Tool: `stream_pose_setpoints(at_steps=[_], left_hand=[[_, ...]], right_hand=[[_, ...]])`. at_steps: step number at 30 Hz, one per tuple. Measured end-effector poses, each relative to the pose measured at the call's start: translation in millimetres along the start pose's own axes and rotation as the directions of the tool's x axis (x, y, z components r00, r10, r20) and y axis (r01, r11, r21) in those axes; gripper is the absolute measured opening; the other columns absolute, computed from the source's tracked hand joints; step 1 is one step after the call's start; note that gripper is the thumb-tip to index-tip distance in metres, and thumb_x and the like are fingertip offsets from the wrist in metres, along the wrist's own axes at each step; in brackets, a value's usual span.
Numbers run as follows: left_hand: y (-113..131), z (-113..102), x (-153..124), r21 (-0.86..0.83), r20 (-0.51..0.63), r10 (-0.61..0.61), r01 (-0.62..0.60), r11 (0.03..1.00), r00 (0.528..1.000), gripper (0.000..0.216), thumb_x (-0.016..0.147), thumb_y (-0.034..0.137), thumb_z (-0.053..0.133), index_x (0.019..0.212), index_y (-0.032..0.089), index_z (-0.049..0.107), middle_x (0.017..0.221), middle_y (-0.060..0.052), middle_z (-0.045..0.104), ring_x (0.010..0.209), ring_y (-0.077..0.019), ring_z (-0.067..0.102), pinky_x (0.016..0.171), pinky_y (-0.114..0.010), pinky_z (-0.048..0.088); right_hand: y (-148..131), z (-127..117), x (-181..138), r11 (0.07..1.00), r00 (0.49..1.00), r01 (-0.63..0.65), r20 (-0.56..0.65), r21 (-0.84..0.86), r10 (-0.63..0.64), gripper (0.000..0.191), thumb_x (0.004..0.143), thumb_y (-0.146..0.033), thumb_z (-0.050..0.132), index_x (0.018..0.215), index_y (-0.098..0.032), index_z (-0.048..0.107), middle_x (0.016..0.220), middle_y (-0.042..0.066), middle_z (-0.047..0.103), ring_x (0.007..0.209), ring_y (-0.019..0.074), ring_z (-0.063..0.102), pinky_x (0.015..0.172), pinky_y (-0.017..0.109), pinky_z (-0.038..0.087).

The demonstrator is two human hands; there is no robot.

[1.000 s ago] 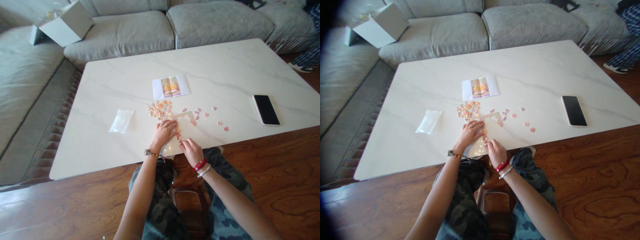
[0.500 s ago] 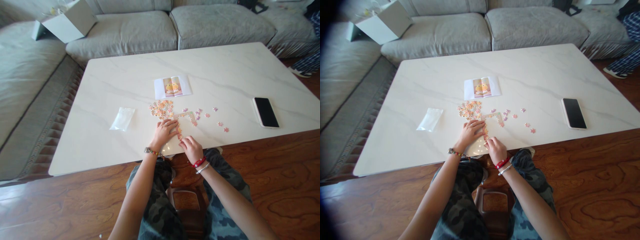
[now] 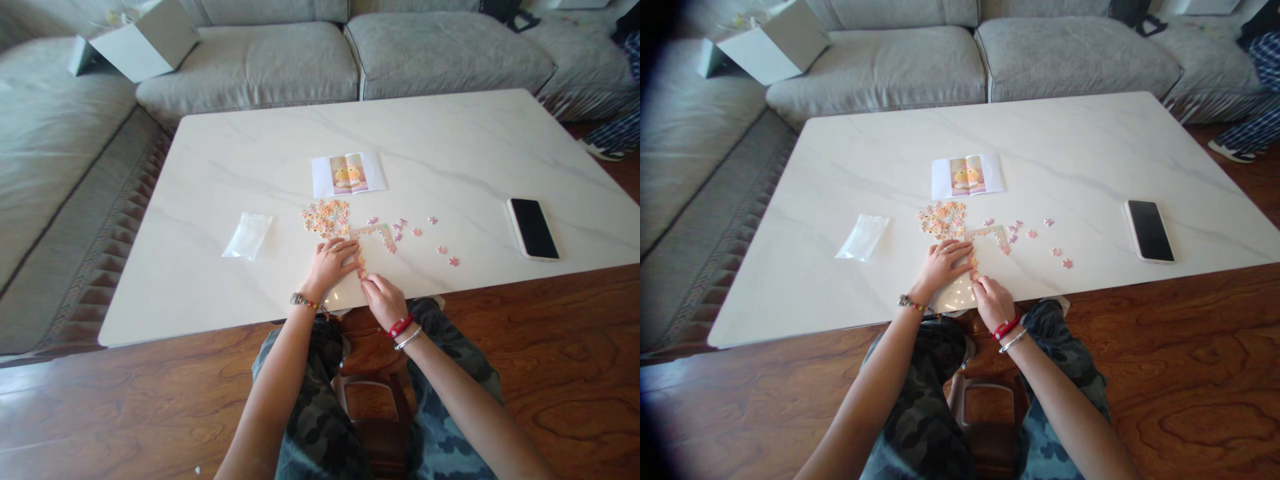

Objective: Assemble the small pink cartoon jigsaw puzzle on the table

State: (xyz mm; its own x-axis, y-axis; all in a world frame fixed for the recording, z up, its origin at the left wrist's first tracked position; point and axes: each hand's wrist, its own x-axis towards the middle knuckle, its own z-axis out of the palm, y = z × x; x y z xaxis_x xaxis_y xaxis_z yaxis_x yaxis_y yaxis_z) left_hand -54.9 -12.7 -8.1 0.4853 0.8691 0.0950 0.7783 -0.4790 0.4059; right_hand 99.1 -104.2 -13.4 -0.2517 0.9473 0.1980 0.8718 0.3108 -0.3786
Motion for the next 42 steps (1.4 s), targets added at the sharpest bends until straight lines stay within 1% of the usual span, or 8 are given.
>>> stream_pose_setpoints(at_steps=[5,9,14,17,21,25,35,42], left_hand=[[-0.2,-0.1,-0.6,-0.013,-0.018,0.011,-0.011,1.0,1.0,0.038,0.082,0.044,0.045,0.116,0.029,0.052,0.124,0.002,0.053,0.114,-0.0206,0.04,0.092,-0.038,0.03],[-1.1,0.5,-0.9,-0.023,-0.033,0.028,-0.029,0.999,0.999,0.039,0.081,0.045,0.046,0.117,0.029,0.051,0.123,0.002,0.053,0.114,-0.0206,0.04,0.092,-0.037,0.029],[-1.5,0.6,-0.6,-0.016,-0.007,0.026,-0.026,1.0,1.0,0.04,0.081,0.044,0.046,0.118,0.029,0.05,0.125,0.001,0.051,0.115,-0.0206,0.039,0.092,-0.038,0.029],[-1.4,0.2,-0.2,-0.01,-0.003,0.022,-0.022,1.0,1.0,0.04,0.081,0.045,0.046,0.118,0.029,0.05,0.125,0.0,0.051,0.115,-0.021,0.039,0.092,-0.038,0.029],[-0.7,-0.7,0.0,-0.012,-0.018,0.026,-0.026,1.0,0.999,0.04,0.081,0.044,0.046,0.117,0.028,0.051,0.124,0.001,0.052,0.114,-0.0205,0.04,0.092,-0.037,0.029],[0.1,-1.1,0.0,-0.015,-0.015,0.011,-0.012,1.0,1.0,0.039,0.081,0.044,0.046,0.116,0.028,0.052,0.123,0.001,0.053,0.114,-0.0207,0.04,0.092,-0.037,0.03],[-2.3,0.8,0.9,-0.022,-0.012,0.016,-0.016,1.0,1.0,0.04,0.077,0.041,0.053,0.115,0.03,0.053,0.123,0.001,0.053,0.114,-0.0212,0.04,0.093,-0.038,0.029],[-3.6,2.0,1.3,-0.031,-0.018,0.019,-0.02,0.999,1.0,0.038,0.079,0.04,0.05,0.115,0.03,0.052,0.124,0.002,0.052,0.114,-0.0211,0.04,0.091,-0.038,0.03]], right_hand=[[9.1,-5.1,-1.8,0.976,0.997,-0.034,-0.063,0.214,0.049,0.024,0.086,-0.024,0.039,0.1,-0.023,0.059,0.094,0.007,0.06,0.084,0.0156,0.058,0.073,0.026,0.046],[29.6,-16.6,3.3,0.952,0.976,-0.108,-0.153,0.287,0.157,0.027,0.086,-0.025,0.037,0.103,-0.021,0.059,0.09,0.008,0.061,0.083,0.017,0.058,0.075,0.03,0.048],[55.8,-35.1,12.6,0.932,0.964,-0.183,-0.131,0.314,0.233,0.029,0.086,-0.031,0.036,0.101,-0.024,0.06,0.083,0.006,0.061,0.07,0.0166,0.058,0.061,0.03,0.051],[51.7,-34.4,9.9,0.949,0.98,-0.145,-0.091,0.279,0.177,0.027,0.085,-0.031,0.038,0.097,-0.023,0.061,0.082,0.005,0.061,0.064,0.0142,0.056,0.059,0.027,0.049],[25.4,-20.4,3.8,0.984,0.998,-0.053,-0.012,0.169,0.056,0.018,0.081,-0.032,0.049,0.09,-0.021,0.061,0.086,0.005,0.06,0.072,0.0143,0.057,0.063,0.024,0.045],[7.4,-11.2,5.9,0.997,0.997,-0.063,0.053,0.054,0.06,0.015,0.082,-0.03,0.05,0.08,-0.02,0.06,0.08,0.004,0.059,0.071,0.0131,0.056,0.062,0.022,0.04],[9.3,-13.3,10.5,1.0,0.994,0.025,0.103,-0.007,-0.024,0.016,0.085,-0.028,0.047,0.078,-0.018,0.058,0.077,0.003,0.059,0.066,0.0112,0.054,0.058,0.021,0.036],[11.1,-6.6,10.4,0.977,0.977,0.208,0.052,-0.053,-0.205,0.025,0.088,-0.019,0.037,0.081,-0.018,0.06,0.073,0.006,0.06,0.066,0.0129,0.054,0.061,0.024,0.037]])
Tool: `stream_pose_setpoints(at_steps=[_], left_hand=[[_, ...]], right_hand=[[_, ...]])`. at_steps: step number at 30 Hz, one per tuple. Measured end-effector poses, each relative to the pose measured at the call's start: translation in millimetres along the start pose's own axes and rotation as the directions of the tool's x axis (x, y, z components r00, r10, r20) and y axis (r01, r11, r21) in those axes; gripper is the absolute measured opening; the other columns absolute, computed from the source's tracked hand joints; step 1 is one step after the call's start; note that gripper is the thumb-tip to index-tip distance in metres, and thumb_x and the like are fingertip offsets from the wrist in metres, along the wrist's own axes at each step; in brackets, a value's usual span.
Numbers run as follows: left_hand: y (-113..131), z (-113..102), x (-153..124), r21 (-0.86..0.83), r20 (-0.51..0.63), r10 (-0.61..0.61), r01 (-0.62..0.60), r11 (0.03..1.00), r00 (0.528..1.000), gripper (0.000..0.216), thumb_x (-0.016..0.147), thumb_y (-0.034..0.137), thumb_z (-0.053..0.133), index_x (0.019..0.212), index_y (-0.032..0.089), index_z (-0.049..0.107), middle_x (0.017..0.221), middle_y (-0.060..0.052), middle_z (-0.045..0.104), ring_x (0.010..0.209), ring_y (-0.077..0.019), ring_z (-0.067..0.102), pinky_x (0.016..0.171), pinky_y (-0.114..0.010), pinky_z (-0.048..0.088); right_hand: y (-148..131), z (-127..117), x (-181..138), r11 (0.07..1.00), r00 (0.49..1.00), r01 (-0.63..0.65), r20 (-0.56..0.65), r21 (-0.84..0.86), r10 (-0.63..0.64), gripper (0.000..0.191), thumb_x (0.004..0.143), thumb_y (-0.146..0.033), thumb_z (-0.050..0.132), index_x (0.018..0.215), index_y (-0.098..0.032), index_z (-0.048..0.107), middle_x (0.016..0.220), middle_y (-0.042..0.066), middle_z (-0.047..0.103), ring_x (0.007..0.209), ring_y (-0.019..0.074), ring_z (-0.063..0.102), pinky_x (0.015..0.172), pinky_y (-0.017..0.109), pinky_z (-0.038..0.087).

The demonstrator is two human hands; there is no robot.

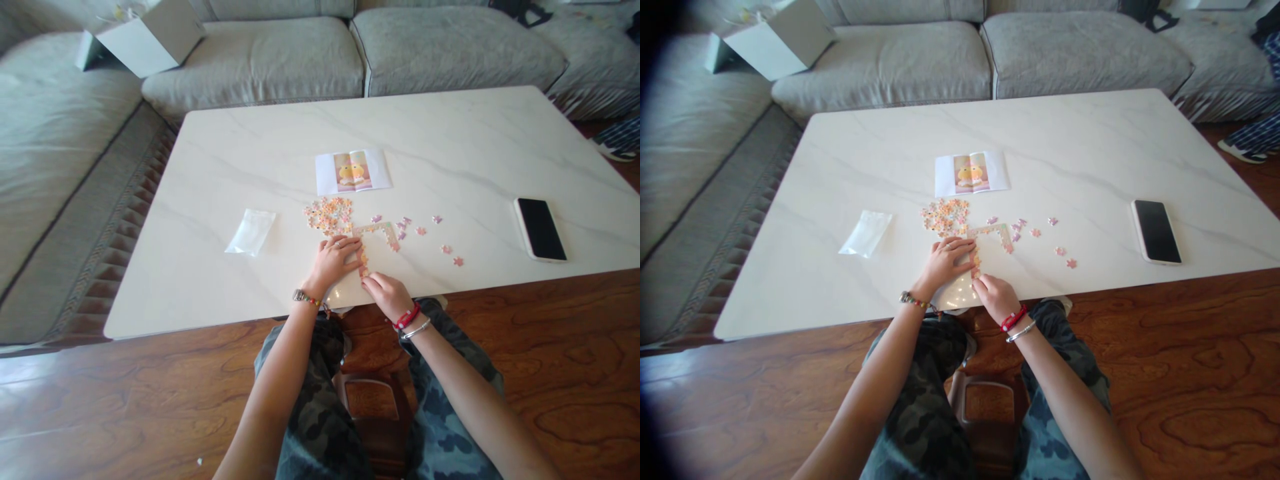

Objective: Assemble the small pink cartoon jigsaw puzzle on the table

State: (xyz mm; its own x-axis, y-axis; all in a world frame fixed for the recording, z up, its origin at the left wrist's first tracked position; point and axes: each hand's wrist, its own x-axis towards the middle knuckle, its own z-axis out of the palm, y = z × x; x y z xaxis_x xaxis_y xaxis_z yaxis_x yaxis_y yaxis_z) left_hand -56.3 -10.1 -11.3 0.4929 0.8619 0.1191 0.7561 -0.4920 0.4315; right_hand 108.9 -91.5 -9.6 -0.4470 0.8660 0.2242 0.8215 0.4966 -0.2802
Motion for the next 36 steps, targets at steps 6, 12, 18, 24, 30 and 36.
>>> stream_pose_setpoints(at_steps=[6,12,18,24,30,36], left_hand=[[-0.6,1.0,0.2,0.004,0.006,0.002,-0.002,1.0,1.0,0.039,0.078,0.041,0.052,0.115,0.029,0.053,0.123,0.001,0.053,0.114,-0.0216,0.039,0.091,-0.038,0.029],[-0.8,0.7,0.4,-0.01,0.003,-0.001,0.001,1.0,1.0,0.04,0.077,0.042,0.052,0.115,0.029,0.052,0.124,0.001,0.052,0.115,-0.0219,0.039,0.091,-0.039,0.029],[-1.3,-0.5,-1.2,-0.003,0.019,0.009,-0.009,1.0,1.0,0.04,0.078,0.04,0.05,0.116,0.029,0.051,0.124,0.0,0.052,0.115,-0.0231,0.039,0.092,-0.041,0.03],[1.6,-3.4,0.1,0.055,0.035,0.021,-0.023,0.998,0.999,0.039,0.078,0.035,0.05,0.116,0.028,0.05,0.124,-0.003,0.051,0.115,-0.0245,0.04,0.089,-0.043,0.036],[18.3,-5.8,11.7,0.051,-0.068,0.07,-0.067,0.996,0.995,0.03,0.076,0.029,0.051,0.106,0.026,0.056,0.119,-0.005,0.05,0.109,-0.0245,0.045,0.091,-0.044,0.037],[60.6,15.1,30.5,-0.007,-0.113,0.203,-0.205,0.979,0.973,0.027,0.081,0.029,0.047,0.106,0.024,0.055,0.113,-0.006,0.051,0.105,-0.0224,0.046,0.088,-0.04,0.041]], right_hand=[[6.4,9.0,3.4,0.991,0.989,-0.05,-0.131,0.12,0.066,0.025,0.089,-0.02,0.035,0.086,-0.017,0.06,0.071,0.006,0.061,0.066,0.0145,0.057,0.062,0.025,0.042],[22.0,-16.3,-5.3,0.969,0.961,-0.054,-0.252,0.243,0.116,0.021,0.088,-0.022,0.039,0.093,-0.02,0.059,0.079,0.006,0.065,0.073,0.0143,0.06,0.068,0.026,0.046],[80.8,-32.7,-24.9,0.96,0.877,-0.268,-0.394,0.078,0.276,0.021,0.086,-0.025,0.041,0.082,-0.019,0.061,0.075,0.006,0.064,0.071,0.0154,0.06,0.069,0.028,0.047],[104.5,-18.3,-43.4,0.951,0.875,-0.284,-0.371,0.122,0.31,0.019,0.083,-0.027,0.046,0.08,-0.022,0.064,0.078,0.004,0.065,0.073,0.015,0.061,0.07,0.028,0.048],[119.2,-46.0,-61.3,0.88,0.729,-0.413,-0.494,0.234,0.474,0.02,0.083,-0.028,0.045,0.085,-0.021,0.064,0.078,0.006,0.063,0.069,0.0158,0.059,0.062,0.028,0.047],[152.3,-61.3,-74.7,0.796,0.648,-0.536,-0.468,0.281,0.601,0.024,0.08,-0.036,0.048,0.084,-0.018,0.063,0.073,0.006,0.059,0.061,0.0155,0.053,0.058,0.03,0.046]])
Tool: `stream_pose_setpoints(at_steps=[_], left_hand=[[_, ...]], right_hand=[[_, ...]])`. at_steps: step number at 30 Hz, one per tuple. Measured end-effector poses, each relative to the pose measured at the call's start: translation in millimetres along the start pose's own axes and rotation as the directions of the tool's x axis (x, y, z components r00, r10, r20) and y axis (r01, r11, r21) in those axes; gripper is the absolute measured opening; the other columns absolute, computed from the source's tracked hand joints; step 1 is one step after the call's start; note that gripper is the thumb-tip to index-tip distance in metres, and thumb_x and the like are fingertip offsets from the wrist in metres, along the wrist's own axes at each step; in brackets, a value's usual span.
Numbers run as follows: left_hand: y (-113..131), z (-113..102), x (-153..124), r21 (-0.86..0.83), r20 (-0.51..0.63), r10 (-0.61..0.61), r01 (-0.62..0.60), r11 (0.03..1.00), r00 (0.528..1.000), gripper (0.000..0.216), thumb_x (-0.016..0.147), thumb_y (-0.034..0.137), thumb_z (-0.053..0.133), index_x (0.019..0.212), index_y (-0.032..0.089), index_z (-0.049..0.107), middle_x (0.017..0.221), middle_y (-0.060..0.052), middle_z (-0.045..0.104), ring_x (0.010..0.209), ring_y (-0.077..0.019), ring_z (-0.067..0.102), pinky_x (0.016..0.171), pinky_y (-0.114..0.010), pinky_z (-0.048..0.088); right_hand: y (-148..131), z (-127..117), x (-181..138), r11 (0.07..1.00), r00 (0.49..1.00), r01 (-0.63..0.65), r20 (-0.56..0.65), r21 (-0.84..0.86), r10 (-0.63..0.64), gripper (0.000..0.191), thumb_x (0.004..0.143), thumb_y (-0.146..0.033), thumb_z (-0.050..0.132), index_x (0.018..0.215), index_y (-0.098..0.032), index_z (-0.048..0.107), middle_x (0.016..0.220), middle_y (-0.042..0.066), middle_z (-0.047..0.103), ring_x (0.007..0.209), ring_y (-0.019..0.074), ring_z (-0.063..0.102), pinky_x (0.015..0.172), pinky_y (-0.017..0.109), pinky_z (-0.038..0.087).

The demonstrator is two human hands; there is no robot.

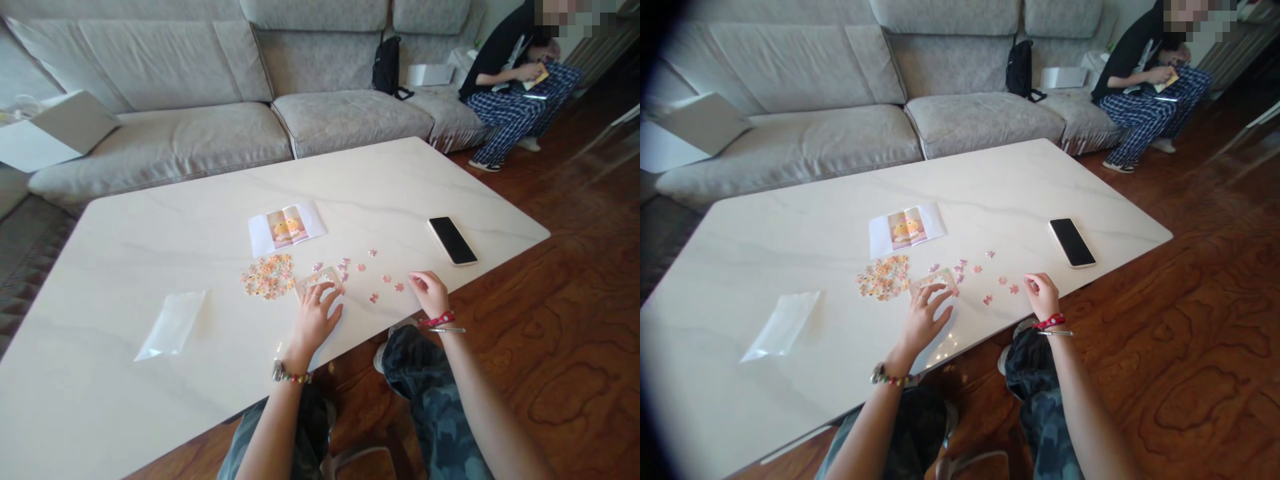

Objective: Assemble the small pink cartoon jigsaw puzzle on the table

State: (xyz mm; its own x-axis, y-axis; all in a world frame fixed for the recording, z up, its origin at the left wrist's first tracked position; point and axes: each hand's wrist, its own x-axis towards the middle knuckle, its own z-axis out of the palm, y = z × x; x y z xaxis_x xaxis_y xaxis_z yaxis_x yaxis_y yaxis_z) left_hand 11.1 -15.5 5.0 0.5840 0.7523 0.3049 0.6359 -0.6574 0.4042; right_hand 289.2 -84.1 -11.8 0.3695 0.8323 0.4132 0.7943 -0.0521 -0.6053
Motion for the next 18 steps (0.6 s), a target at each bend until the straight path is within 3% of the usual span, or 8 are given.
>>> stream_pose_setpoints(at_steps=[4,8,18], left_hand=[[24.0,16.8,11.9,-0.025,0.082,0.086,-0.084,0.996,0.993,0.027,0.083,0.028,0.045,0.108,0.024,0.054,0.115,-0.006,0.051,0.108,-0.023,0.045,0.088,-0.041,0.041],[36.0,24.8,18.7,-0.054,0.109,0.136,-0.131,0.99,0.985,0.027,0.083,0.027,0.043,0.108,0.023,0.055,0.114,-0.007,0.051,0.107,-0.0227,0.045,0.088,-0.041,0.041],[47.1,33.8,28.3,-0.09,0.125,0.153,-0.142,0.986,0.98,0.024,0.084,0.025,0.044,0.105,0.022,0.055,0.111,-0.008,0.053,0.104,-0.0216,0.047,0.09,-0.044,0.041]], right_hand=[[5.3,6.1,1.1,0.999,0.991,0.039,0.131,0.008,-0.04,0.027,0.074,-0.038,0.056,0.091,-0.018,0.062,0.077,0.005,0.056,0.058,0.0139,0.05,0.06,0.031,0.047],[5.4,14.2,0.2,0.996,0.976,0.084,0.205,-0.021,-0.078,0.024,0.072,-0.033,0.058,0.092,-0.019,0.062,0.086,0.006,0.054,0.075,0.0173,0.055,0.069,0.032,0.048],[-6.0,27.2,9.8,0.981,0.964,0.161,0.232,-0.107,-0.133,0.022,0.072,-0.024,0.059,0.093,-0.018,0.061,0.093,0.009,0.053,0.086,0.0211,0.052,0.077,0.037,0.046]])
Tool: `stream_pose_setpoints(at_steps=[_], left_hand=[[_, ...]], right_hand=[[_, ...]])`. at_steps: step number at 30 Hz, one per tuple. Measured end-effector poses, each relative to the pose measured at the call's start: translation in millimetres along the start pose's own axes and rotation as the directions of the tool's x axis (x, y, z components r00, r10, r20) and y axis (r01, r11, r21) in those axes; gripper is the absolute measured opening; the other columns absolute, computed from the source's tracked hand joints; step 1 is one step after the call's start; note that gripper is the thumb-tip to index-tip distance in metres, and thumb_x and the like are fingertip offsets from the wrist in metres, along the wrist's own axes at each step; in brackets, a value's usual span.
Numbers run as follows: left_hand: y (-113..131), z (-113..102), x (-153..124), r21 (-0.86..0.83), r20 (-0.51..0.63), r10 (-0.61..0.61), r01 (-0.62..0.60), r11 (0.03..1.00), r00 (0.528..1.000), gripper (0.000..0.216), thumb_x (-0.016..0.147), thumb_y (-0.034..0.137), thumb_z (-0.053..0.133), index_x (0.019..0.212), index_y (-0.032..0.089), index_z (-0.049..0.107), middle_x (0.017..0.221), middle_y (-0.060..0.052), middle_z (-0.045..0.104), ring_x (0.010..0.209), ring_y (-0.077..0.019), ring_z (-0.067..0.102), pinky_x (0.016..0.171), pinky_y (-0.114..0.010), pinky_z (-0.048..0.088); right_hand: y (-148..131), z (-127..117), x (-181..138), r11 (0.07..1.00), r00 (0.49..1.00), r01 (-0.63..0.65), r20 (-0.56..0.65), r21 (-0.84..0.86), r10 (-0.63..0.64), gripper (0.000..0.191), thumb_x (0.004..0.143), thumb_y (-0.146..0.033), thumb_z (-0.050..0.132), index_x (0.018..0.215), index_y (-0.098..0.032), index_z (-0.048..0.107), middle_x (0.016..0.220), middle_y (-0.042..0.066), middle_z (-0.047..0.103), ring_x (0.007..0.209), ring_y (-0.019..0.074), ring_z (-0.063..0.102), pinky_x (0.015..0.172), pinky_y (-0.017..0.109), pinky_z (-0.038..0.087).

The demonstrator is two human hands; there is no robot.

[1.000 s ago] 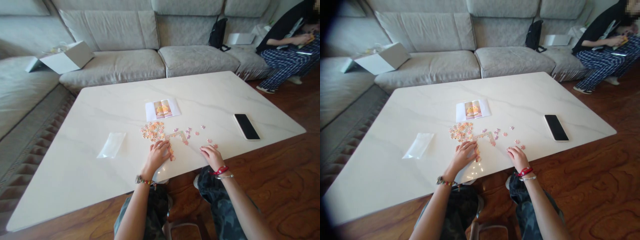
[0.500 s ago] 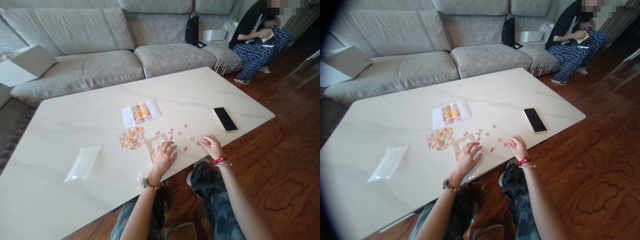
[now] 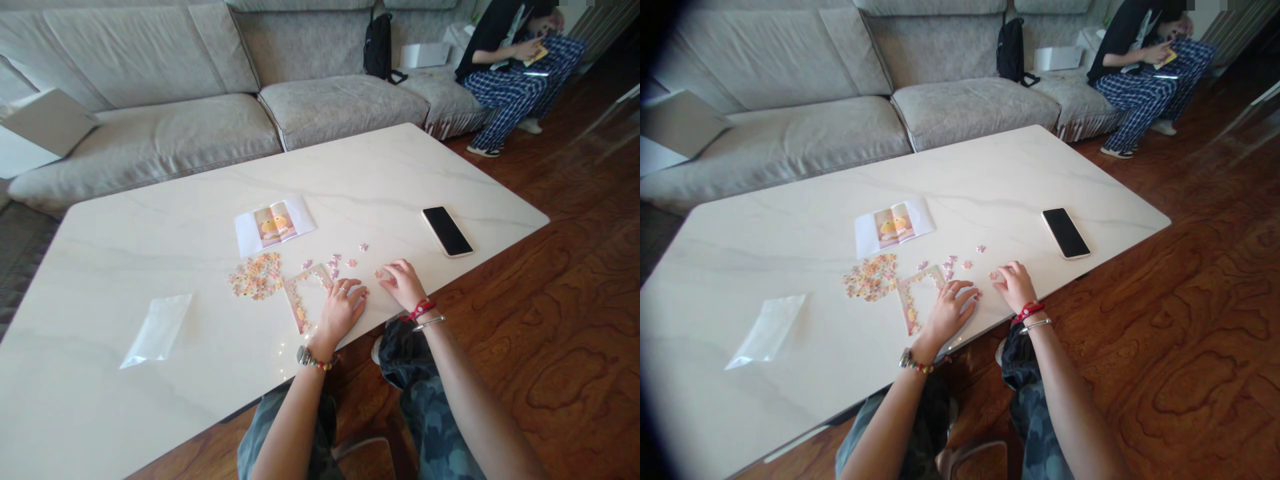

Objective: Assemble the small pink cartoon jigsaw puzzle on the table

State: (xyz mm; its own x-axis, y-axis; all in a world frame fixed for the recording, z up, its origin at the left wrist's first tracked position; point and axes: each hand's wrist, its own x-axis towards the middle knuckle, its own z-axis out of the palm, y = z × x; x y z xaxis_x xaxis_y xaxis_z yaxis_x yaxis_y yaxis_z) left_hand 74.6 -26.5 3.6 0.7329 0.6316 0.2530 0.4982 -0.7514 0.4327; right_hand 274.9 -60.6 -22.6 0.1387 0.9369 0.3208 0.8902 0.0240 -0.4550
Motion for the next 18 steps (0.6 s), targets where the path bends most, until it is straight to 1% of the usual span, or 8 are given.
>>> stream_pose_setpoints(at_steps=[3,6,10,13,15,18], left_hand=[[0.1,-0.9,-0.6,-0.003,-0.006,-0.003,0.003,1.0,1.0,0.024,0.084,0.025,0.044,0.105,0.022,0.055,0.111,-0.008,0.053,0.104,-0.0215,0.047,0.09,-0.044,0.04],[-1.6,-1.0,-1.3,-0.015,-0.011,0.004,-0.004,1.0,1.0,0.024,0.084,0.025,0.043,0.105,0.022,0.055,0.11,-0.008,0.053,0.103,-0.0212,0.047,0.089,-0.043,0.041],[-2.4,-1.9,-4.4,-0.013,-0.01,-0.011,0.011,1.0,1.0,0.024,0.084,0.024,0.043,0.105,0.022,0.055,0.11,-0.007,0.054,0.102,-0.021,0.047,0.089,-0.042,0.041],[3.1,-5.8,-9.9,0.003,0.029,-0.011,0.011,1.0,1.0,0.026,0.084,0.023,0.041,0.107,0.022,0.054,0.11,-0.007,0.055,0.102,-0.0212,0.047,0.09,-0.041,0.041],[8.1,-9.3,-14.4,0.0,0.057,0.008,-0.008,1.0,0.998,0.028,0.085,0.023,0.039,0.109,0.022,0.053,0.111,-0.007,0.055,0.103,-0.0211,0.047,0.09,-0.039,0.041],[9.6,-16.4,-24.3,-0.013,0.078,0.027,-0.026,1.0,0.997,0.028,0.086,0.023,0.038,0.11,0.023,0.052,0.113,-0.006,0.055,0.105,-0.0199,0.047,0.088,-0.035,0.042]], right_hand=[[-8.6,4.2,6.4,0.999,1.0,0.006,0.012,-0.04,-0.005,0.011,0.075,-0.024,0.056,0.081,-0.019,0.063,0.092,0.009,0.054,0.083,0.02,0.052,0.074,0.035,0.044],[-15.3,7.3,8.8,0.998,1.0,0.016,0.024,-0.065,-0.015,0.008,0.076,-0.022,0.055,0.071,-0.02,0.06,0.087,0.007,0.056,0.082,0.0196,0.051,0.072,0.034,0.043],[-18.7,9.3,7.0,0.997,0.996,0.037,0.084,-0.074,-0.031,0.005,0.075,-0.017,0.054,0.076,-0.02,0.058,0.079,0.005,0.06,0.08,0.0202,0.051,0.07,0.034,0.041],[-19.3,8.1,7.0,0.997,0.997,0.045,0.068,-0.07,-0.04,0.008,0.075,-0.018,0.054,0.082,-0.019,0.058,0.079,0.006,0.06,0.081,0.022,0.052,0.073,0.037,0.041],[-22.6,5.9,8.4,0.996,0.995,0.084,0.054,-0.027,-0.082,0.011,0.077,-0.021,0.053,0.086,-0.018,0.058,0.081,0.008,0.06,0.082,0.0226,0.053,0.074,0.038,0.042],[-38.6,1.8,7.4,0.977,0.99,0.129,0.03,0.169,-0.136,0.017,0.079,-0.026,0.05,0.093,-0.018,0.056,0.081,0.007,0.06,0.077,0.0189,0.057,0.071,0.034,0.047]])
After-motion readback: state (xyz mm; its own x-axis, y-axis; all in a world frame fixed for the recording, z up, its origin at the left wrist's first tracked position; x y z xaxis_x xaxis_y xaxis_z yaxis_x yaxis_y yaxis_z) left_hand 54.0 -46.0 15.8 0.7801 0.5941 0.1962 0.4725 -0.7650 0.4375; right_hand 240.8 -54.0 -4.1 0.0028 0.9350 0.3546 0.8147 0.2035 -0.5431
